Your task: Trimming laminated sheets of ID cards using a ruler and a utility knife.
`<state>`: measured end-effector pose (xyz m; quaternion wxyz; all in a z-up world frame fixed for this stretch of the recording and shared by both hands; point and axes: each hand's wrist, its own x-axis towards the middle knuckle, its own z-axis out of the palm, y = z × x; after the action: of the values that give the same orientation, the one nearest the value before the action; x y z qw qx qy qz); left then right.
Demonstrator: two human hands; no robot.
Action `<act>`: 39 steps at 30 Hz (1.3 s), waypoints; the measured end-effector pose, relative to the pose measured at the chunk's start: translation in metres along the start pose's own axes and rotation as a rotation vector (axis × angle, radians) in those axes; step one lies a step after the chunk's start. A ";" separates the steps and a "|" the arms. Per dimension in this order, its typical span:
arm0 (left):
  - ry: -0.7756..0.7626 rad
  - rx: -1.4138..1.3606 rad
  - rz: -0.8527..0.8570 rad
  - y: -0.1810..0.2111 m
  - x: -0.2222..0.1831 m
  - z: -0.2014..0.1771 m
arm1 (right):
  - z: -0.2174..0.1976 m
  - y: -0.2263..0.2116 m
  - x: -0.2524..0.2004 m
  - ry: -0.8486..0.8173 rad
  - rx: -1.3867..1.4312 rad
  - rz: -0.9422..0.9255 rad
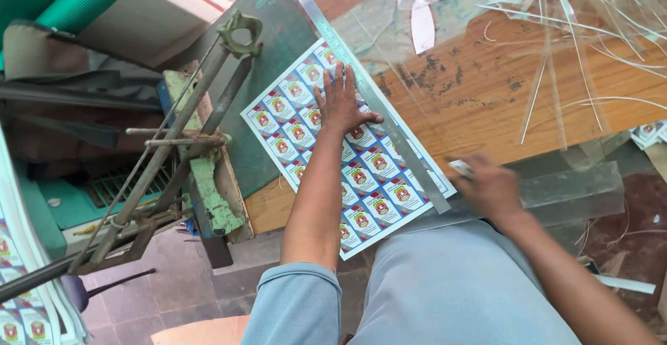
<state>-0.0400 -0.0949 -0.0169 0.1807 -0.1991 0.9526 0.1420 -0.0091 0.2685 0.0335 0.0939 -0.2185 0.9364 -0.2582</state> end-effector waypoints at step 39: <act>-0.025 0.040 -0.062 -0.007 0.036 -0.007 | 0.034 -0.002 -0.039 -0.164 0.020 -0.058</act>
<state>-0.0696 -0.1152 -0.0266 0.2009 -0.2233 0.9463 0.1195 0.0361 0.2697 0.0084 0.1648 -0.2649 0.9163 -0.2513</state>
